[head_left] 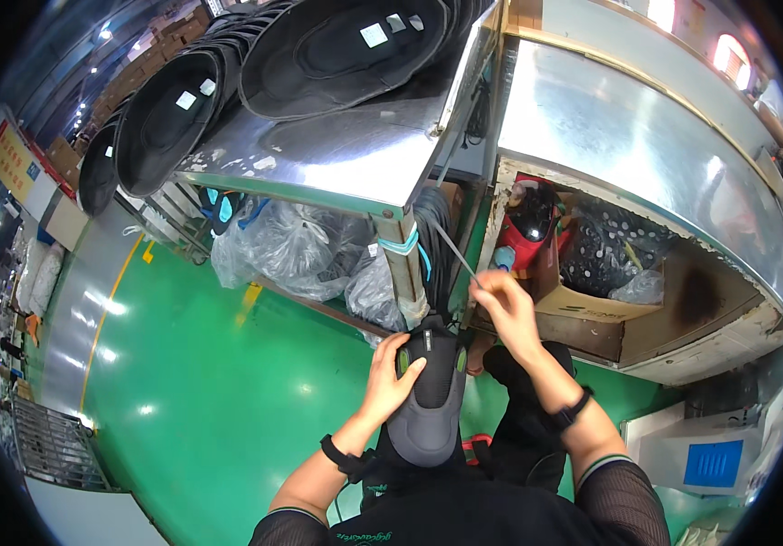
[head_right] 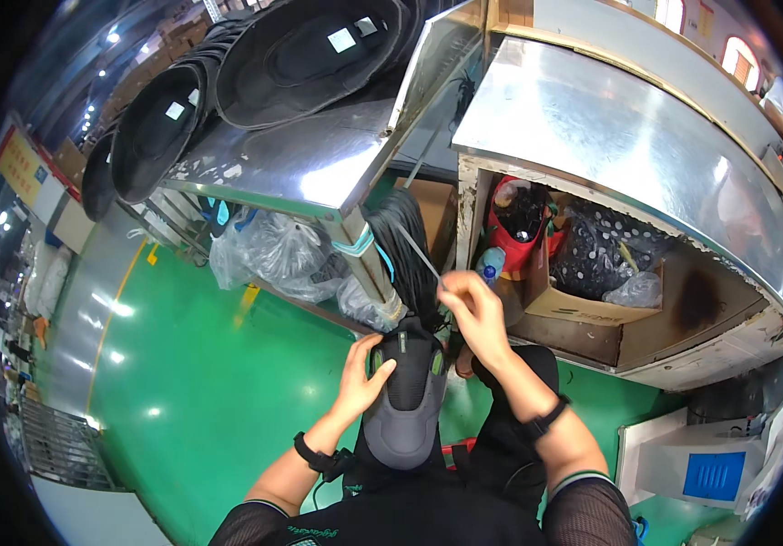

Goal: Lacing and finishing a shoe on a production line.

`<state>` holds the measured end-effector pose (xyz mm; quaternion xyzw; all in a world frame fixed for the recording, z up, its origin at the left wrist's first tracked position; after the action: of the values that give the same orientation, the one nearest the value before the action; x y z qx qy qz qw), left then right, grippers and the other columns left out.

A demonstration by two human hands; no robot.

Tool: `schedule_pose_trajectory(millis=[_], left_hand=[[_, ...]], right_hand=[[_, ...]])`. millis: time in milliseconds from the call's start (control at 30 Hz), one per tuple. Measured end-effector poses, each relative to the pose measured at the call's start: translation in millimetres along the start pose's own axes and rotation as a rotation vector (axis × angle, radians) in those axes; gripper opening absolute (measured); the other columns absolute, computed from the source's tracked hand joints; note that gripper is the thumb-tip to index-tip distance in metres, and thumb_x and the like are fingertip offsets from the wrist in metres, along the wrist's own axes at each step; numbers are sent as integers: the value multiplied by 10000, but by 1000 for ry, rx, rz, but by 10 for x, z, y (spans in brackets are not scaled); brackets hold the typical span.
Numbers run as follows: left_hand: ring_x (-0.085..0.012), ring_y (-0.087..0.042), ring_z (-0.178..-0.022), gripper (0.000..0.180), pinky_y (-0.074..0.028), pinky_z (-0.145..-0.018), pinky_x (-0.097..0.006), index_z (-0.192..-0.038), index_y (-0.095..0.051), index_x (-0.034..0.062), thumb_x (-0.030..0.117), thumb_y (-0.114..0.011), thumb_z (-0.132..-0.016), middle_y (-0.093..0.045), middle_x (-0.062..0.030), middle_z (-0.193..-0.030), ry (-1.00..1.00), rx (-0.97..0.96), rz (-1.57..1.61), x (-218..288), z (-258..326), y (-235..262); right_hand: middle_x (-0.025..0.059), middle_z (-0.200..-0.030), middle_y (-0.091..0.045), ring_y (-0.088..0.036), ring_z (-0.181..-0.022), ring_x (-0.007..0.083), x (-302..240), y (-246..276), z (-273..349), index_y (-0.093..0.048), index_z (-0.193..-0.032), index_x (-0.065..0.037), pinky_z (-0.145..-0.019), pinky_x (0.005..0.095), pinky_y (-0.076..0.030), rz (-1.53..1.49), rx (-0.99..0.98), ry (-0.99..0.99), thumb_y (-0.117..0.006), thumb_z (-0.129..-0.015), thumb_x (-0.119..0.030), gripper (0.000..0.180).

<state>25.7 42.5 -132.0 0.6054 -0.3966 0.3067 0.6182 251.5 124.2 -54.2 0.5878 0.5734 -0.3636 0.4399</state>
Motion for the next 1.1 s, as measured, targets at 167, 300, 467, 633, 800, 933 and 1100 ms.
schedule_pose_trajectory(millis=[167, 300, 467, 633, 800, 933, 1100], left_hand=[[-236, -548, -1135, 577, -433, -972, -405, -1389, -377, 22, 362, -543, -954, -562, -162, -1207, 84, -463, 1397, 1383, -76, 306], [-69, -278, -409, 373, -286, -471, -243, -986, -615, 84, 412, -438, -995, -329, 95, -499, -155, -443, 1461, 1808, 16, 805], [-60, -191, -419, 240, -207, -438, -234, -922, -530, 60, 281, -479, -1000, -271, 54, -521, -128, 321, 1661, 1525, 353, 1841], [-110, -175, -454, 291, -179, -435, -258, -990, -575, 91, 369, -488, -987, -279, 29, -539, 483, 1269, 1554, -902, 1436, 2612], [-158, -431, -733, 227, -307, -668, -307, -996, -603, 137, 304, -456, -952, -556, -4, -828, -432, 1923, 2769, -2148, 3323, 2234], [-192, -593, -1077, 194, -398, -964, -364, -1037, -639, 219, 242, -511, -893, -663, -16, -1069, -2696, 829, 3367, -2815, 4419, 2121], [-164, -532, -876, 251, -395, -710, -365, -1009, -566, 196, 332, -357, -985, -576, 32, -984, -2971, 1076, 2821, -2395, 5017, 2444]], right_hand=[[101, -745, -553, -553, -715, 287, -685, 143, 1148, -540, -861, -40, -676, 361, -460, 164, -935, 122, -574, -918, -109, 95], [46, -775, -603, -570, -645, 142, -1225, 554, 1541, -572, -928, -32, -605, 299, -471, -229, -807, -221, -623, -918, -137, 117], [-81, -566, -374, -317, -483, 40, -737, 1420, 1484, -579, -1066, -48, -501, 229, -289, -955, -143, -644, -612, -916, -233, 240], [-78, -551, -369, -337, -503, 63, -70, 2028, 1632, -616, -1057, -100, -548, 228, -317, -1245, 183, -640, -563, -956, -227, 170], [-36, -932, -585, -523, -794, 133, 555, 2902, 1873, -518, -1303, -192, -733, 315, -418, -934, 281, -386, -635, -866, -77, 467], [-53, -1072, -573, -479, -737, 65, 1360, 4421, 2192, -415, -1419, -193, -609, 180, -410, -789, 352, -413, -578, -932, -123, 518], [12, -1173, -610, -594, -838, 95, 1366, 4731, 1658, -408, -1412, -187, -641, 268, -505, -699, 534, -407, -537, -952, -179, 478]])
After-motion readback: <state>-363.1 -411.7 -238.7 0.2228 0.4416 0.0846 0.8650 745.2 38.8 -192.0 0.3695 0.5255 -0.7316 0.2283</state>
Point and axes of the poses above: each hand's wrist, its own z-axis away from the middle knuckle, its own y-axis out of the back of the hand, x = y × z, the point moved 1 cm from there along -z, towards the middle knuckle
